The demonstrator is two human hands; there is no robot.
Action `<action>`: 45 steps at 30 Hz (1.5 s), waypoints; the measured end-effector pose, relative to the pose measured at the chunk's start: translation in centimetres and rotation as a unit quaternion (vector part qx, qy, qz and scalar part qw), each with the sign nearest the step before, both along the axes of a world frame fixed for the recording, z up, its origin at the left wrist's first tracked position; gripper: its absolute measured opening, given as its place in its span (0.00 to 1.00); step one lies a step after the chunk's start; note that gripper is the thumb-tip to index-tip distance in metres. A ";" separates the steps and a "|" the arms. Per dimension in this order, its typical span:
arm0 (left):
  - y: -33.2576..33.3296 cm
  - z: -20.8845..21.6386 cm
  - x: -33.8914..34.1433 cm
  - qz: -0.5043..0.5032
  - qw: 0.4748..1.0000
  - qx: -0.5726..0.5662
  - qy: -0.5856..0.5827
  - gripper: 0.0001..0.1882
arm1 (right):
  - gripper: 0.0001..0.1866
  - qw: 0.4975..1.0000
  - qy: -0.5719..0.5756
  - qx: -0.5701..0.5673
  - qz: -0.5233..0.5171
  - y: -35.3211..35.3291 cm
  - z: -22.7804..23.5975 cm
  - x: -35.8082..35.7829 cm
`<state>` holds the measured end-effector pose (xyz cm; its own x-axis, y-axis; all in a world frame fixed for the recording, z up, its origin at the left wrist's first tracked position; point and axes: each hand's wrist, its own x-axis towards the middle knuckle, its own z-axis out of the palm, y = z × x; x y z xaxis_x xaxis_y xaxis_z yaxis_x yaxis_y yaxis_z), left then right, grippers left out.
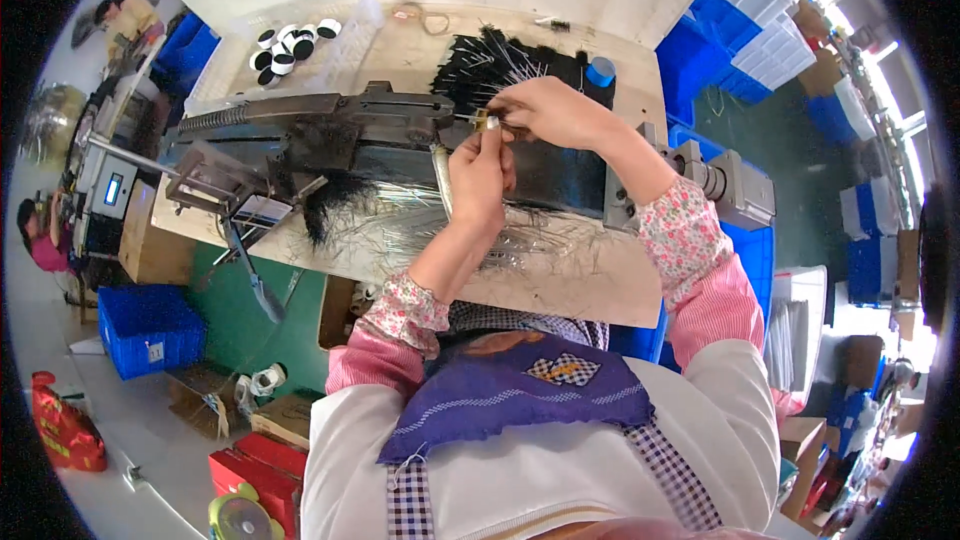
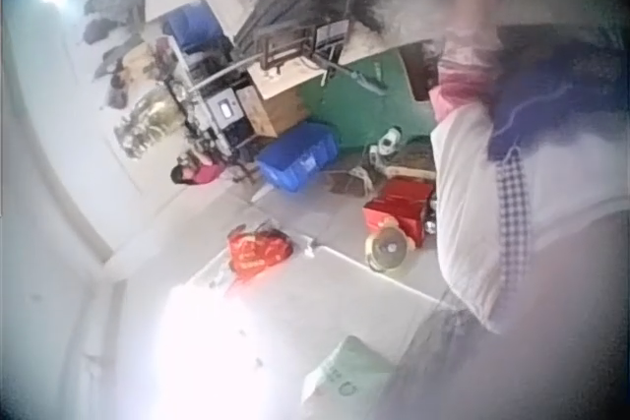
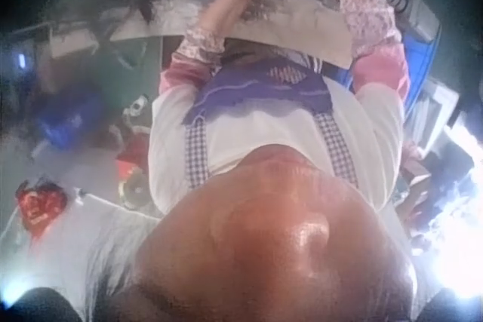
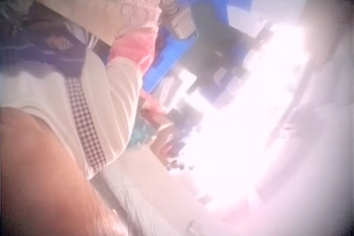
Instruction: Assembling small brush components using a specialized industrial jig and adhesive.
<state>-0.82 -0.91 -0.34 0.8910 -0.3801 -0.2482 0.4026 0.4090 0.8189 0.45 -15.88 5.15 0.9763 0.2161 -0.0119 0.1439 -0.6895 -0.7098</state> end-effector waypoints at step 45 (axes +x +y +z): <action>2.1 1.0 0.6 -0.088 0.946 -0.302 0.079 0.36 | 0.09 0.940 -0.292 -0.172 -0.032 1.1 2.3 -1.9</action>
